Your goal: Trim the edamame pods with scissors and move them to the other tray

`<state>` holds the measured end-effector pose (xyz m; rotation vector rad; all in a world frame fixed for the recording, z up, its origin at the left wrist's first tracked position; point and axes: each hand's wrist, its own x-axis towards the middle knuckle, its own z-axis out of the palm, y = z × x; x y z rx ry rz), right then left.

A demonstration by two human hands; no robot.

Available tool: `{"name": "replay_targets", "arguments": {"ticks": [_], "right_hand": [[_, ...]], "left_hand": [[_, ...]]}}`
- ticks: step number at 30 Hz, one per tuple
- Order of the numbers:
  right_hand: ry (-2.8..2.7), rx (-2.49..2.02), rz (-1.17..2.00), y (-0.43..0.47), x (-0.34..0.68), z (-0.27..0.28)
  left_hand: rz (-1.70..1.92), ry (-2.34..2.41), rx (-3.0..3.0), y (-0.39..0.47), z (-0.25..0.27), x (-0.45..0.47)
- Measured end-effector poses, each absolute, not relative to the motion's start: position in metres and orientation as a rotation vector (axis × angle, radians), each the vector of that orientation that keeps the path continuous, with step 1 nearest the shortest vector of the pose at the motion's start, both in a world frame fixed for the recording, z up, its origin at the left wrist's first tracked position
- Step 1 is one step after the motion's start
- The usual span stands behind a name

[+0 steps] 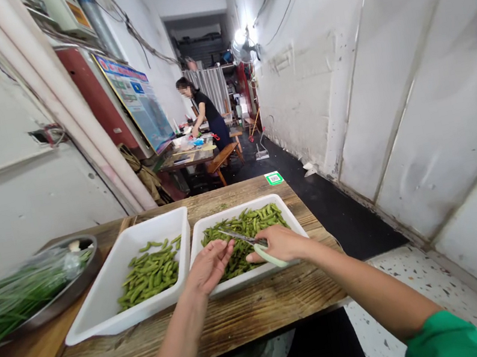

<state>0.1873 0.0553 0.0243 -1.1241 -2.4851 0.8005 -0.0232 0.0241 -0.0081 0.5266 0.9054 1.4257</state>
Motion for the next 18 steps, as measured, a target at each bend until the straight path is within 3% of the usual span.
{"name": "replay_targets", "arguments": {"ticks": [13,18], "right_hand": [[-2.541,-1.164,0.811,0.063,0.193,0.021],[-2.695,-1.282,0.798,0.076,0.21,0.019]], "left_hand": [[1.296,1.035,0.584,0.028,-0.018,-0.021],[1.045,1.453,0.961,0.031,-0.015,-0.018]]}}
